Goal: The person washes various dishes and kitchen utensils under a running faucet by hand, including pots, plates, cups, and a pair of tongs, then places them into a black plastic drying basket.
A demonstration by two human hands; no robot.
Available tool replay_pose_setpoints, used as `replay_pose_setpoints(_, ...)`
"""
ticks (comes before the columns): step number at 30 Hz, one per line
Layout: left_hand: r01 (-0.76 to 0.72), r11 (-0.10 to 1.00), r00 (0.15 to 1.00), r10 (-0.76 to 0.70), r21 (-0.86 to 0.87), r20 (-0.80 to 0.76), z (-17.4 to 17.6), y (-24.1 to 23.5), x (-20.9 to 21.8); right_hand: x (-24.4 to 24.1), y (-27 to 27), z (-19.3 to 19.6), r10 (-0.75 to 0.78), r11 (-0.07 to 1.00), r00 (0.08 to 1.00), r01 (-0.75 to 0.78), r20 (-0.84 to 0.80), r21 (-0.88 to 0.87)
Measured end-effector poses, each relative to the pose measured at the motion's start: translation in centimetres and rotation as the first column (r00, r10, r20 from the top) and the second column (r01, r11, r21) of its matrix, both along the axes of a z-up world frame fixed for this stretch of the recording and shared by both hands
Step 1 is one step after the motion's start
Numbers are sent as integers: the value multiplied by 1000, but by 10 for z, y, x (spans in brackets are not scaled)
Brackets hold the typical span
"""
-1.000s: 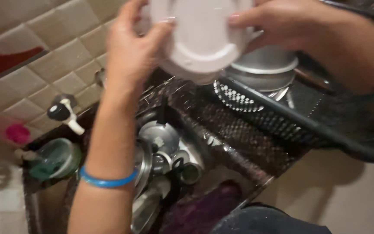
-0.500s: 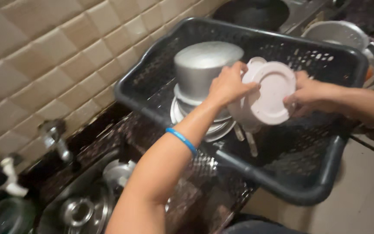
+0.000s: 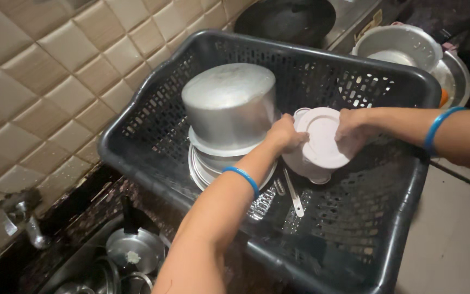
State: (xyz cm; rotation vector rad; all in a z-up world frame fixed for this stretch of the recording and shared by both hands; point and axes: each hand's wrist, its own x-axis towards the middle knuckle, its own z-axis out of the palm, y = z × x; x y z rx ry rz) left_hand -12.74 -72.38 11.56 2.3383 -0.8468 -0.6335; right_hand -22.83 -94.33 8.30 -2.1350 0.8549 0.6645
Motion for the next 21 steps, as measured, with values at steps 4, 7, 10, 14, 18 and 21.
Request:
replay_pose_setpoints(4,60,995,983,-72,79,167,-3,-3,3,11,1,23,226,953,974,-227,-29,-201)
replay_pose_setpoints(7,64,994,972,-82,86,222,5,0,-10,26,35,50,285,700,908,-416,-308,-581)
replay_pose_setpoints(10,41,995,978,-59,94,200,26,8,-17,14,64,86,522,425,787,-573,-327,-701)
replay_pose_setpoints(14,-46,995,967,67,-92,247,76,36,-12,22,135,143,664,355,738,-455,-123,-817)
replay_pose_setpoints(18,-32,917,836,243,-398,492,138,136,-5,28,233,231,770,286,637,-397,-38,-872)
replay_pose_setpoints(21,54,819,575,443,-572,688,187,250,-11,29,327,294,913,240,397,-342,91,-909)
